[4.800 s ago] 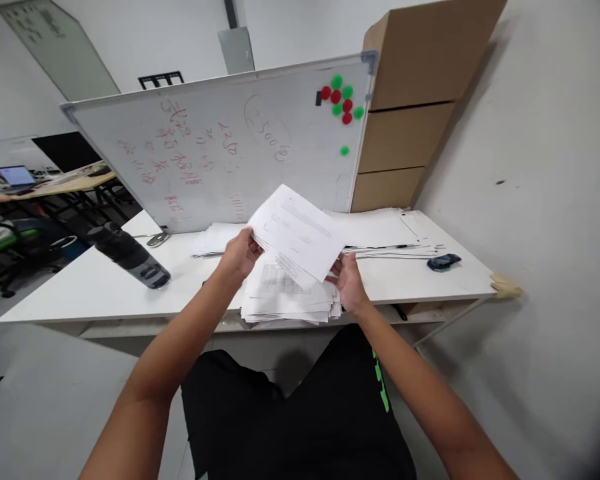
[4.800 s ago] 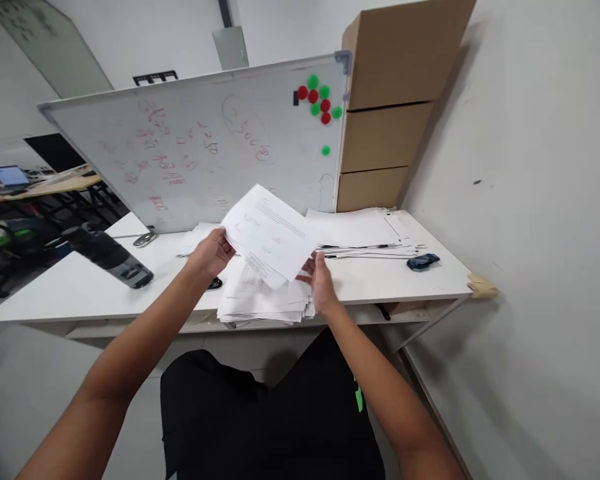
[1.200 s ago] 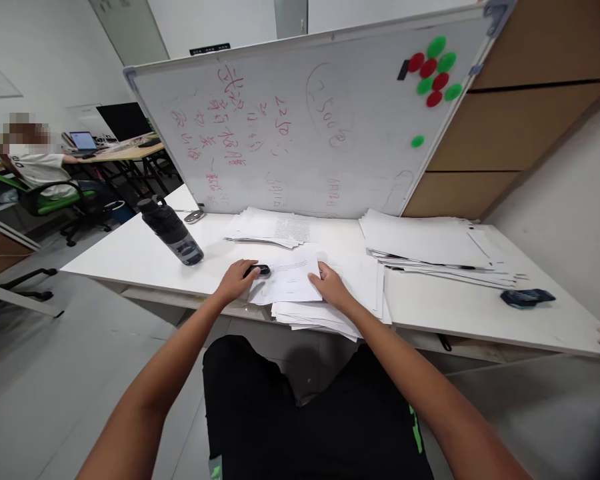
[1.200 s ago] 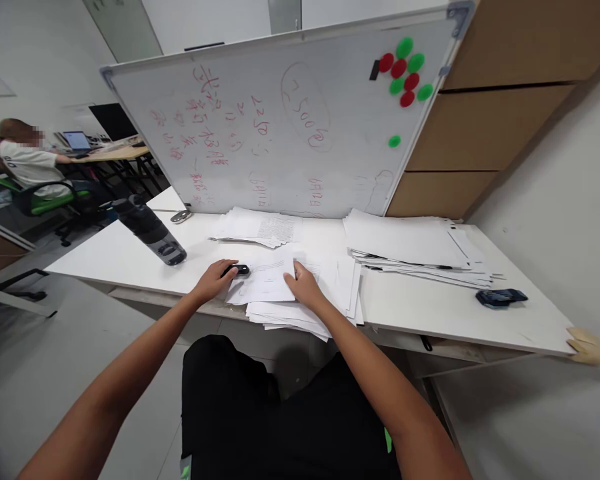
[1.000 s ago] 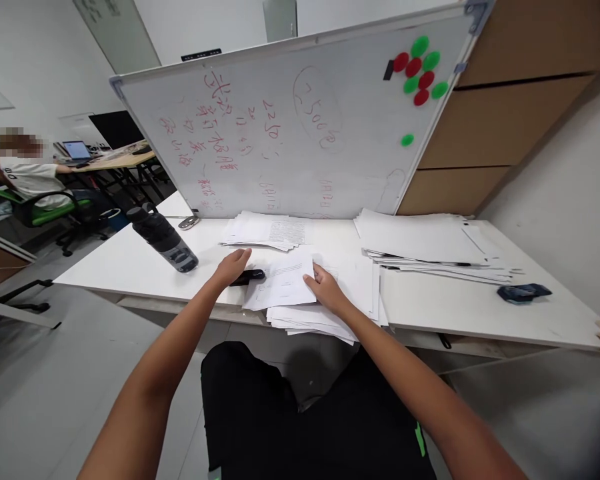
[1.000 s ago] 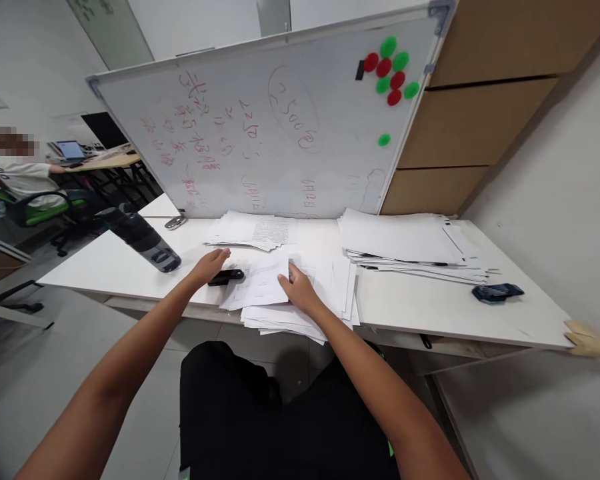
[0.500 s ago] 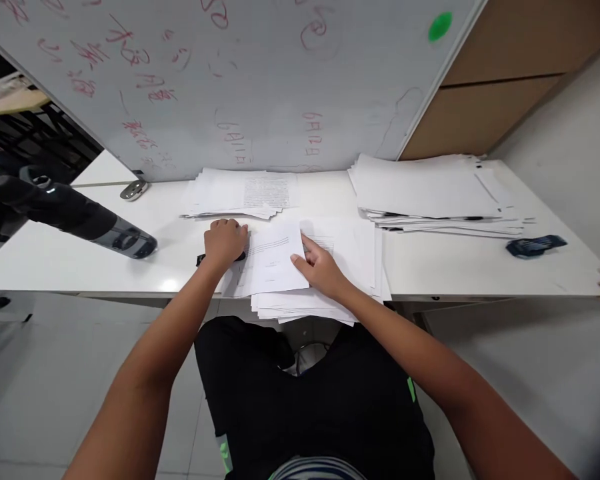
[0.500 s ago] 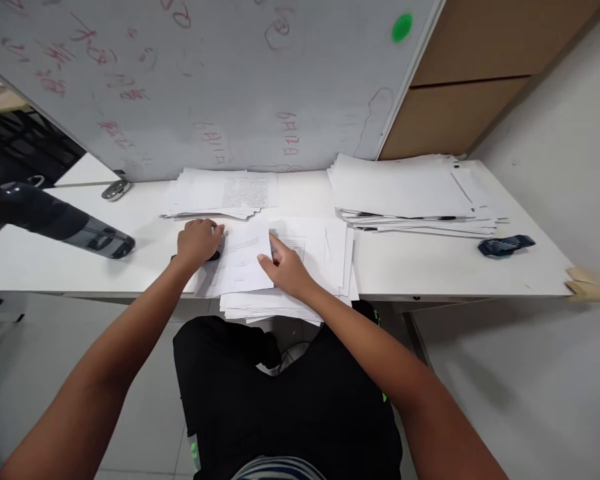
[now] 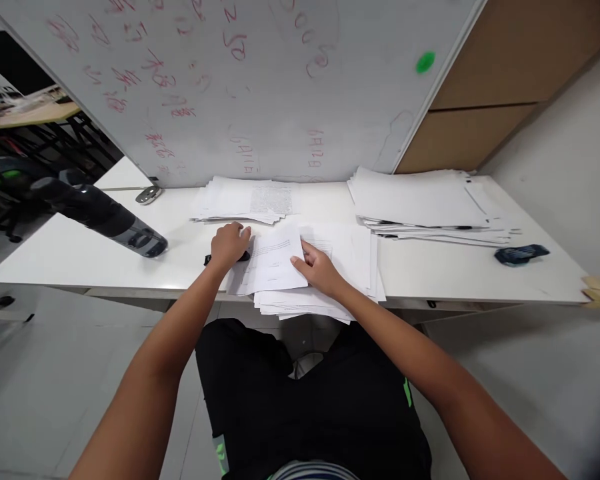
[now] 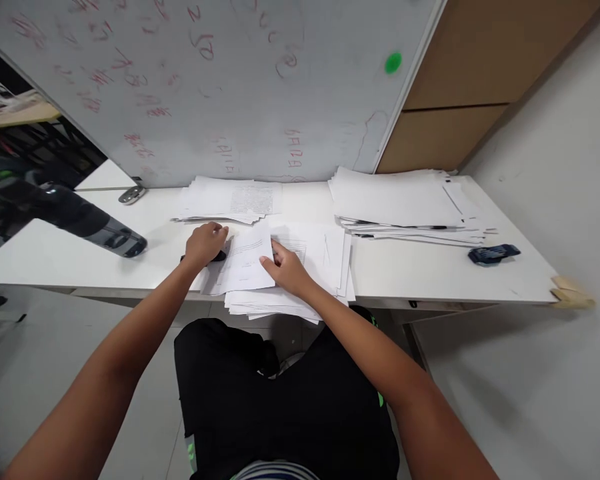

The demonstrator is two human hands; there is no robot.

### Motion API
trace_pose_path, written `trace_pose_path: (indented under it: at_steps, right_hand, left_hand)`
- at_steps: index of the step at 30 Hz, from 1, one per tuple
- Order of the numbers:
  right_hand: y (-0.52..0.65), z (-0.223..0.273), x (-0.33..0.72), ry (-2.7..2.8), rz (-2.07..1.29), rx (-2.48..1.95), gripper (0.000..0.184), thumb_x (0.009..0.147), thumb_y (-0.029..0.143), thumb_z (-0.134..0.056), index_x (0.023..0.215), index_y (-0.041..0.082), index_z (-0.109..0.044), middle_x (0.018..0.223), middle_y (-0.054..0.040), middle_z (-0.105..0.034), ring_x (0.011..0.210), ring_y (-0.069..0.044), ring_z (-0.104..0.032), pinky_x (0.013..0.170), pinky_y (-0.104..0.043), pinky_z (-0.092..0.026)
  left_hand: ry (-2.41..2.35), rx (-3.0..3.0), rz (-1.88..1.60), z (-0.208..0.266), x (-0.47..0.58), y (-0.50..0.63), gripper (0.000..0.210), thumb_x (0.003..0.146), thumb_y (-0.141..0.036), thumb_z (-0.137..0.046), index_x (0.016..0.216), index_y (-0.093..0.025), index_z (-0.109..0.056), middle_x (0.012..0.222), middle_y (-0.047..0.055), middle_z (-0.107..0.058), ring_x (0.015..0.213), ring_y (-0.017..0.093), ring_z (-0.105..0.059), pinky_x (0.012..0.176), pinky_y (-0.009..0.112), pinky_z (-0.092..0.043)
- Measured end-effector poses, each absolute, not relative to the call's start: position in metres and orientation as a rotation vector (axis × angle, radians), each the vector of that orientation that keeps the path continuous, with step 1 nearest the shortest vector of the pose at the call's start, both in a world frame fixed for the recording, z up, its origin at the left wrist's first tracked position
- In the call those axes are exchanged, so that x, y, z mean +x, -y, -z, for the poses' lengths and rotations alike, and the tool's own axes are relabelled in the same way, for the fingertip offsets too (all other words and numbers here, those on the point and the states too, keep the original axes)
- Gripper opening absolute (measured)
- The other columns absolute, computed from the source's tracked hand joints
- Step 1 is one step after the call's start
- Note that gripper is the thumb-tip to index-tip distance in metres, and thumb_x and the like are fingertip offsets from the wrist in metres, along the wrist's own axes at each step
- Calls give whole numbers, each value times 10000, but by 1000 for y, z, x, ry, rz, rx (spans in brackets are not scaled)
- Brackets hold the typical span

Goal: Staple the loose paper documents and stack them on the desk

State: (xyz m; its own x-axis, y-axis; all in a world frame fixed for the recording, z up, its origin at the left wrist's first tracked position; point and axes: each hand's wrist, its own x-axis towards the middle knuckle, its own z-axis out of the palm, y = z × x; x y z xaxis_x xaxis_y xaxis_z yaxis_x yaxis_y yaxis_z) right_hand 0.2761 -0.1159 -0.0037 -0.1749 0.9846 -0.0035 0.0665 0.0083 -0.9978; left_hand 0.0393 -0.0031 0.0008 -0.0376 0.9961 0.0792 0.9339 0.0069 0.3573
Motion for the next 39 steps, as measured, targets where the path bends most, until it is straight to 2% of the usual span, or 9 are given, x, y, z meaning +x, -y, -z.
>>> trace_pose_path:
  at_steps: [6,9,13,19,22,26,30,34,39]
  right_hand:
    - [110,14,276,1461,-1227,-1107,355,893,338,-557,1183,183,-692,1049,-71,-749,973,-245,-692,837,-366,-552]
    - [107,18,275,1487,-1191,-1128,321,882,319,-537,1110,179,-715,973,-60,-752,892,-233,-692,794,-352,-544]
    - [105,16,273,1487,-1171,-1162,308,875,320,-510,1044,167,-718,878,-37,-734,785,-207,-668,735,-322,-527]
    - [115,-17,269,1677,-1109,-1466,217,871,262,-504,913,179,-700,720,-27,-690,599,-183,-609,618,-290,-475]
    - [125,-41,270,1859,-880,-1452,216,882,237,-511,958,196,-709,678,-29,-681,601,-187,-616,650,-293,-459]
    - [130,-60,271,1820,-918,-1458,262,891,238,-488,1013,183,-714,694,-41,-698,562,-180,-642,639,-299,-479]
    - [122,-53,270,1624,-1018,-1538,315,903,327,-519,1127,171,-676,835,-75,-736,548,-170,-655,555,-283,-491]
    - [115,-37,266,1533,-1107,-1640,505,908,586,-509,1178,175,-623,755,-70,-730,432,-153,-594,462,-277,-464]
    - [115,-37,256,1334,-1375,-1490,642,915,734,-324,918,166,-623,692,-93,-699,442,-169,-607,415,-286,-472]
  left_hand:
    - [-1976,2150,-1191,-9,14,36,485,1023,-418,-171,1013,-202,-605,1081,88,-672,1073,210,-591,954,337,-427]
    - [-2020,2222,-1083,4,-11,49,464,1015,-413,-194,1042,-200,-604,1092,103,-669,1064,233,-589,941,370,-422]
    - [-2028,2304,-731,24,-29,55,432,991,-463,-278,796,-226,-582,836,97,-638,867,251,-586,779,378,-418]
    - [-1984,2363,-711,28,-28,52,404,1003,-407,-259,732,-237,-506,794,99,-609,842,249,-568,773,389,-400]
    - [-1955,2385,-700,29,-31,51,393,1008,-389,-247,730,-242,-483,799,101,-609,840,251,-567,772,394,-393]
    - [-1941,2413,-733,34,-33,50,389,1012,-393,-240,729,-246,-464,791,97,-597,827,254,-558,757,393,-382]
    - [-1951,2398,-720,34,-33,51,384,1011,-393,-250,743,-241,-479,798,93,-598,838,251,-562,762,388,-381]
    - [-1970,2377,-710,32,-32,52,398,1010,-403,-252,753,-233,-504,797,92,-602,835,247,-560,768,387,-384]
    - [-1943,2372,-745,31,-31,53,398,1006,-403,-262,752,-235,-520,786,101,-601,825,256,-558,762,399,-388]
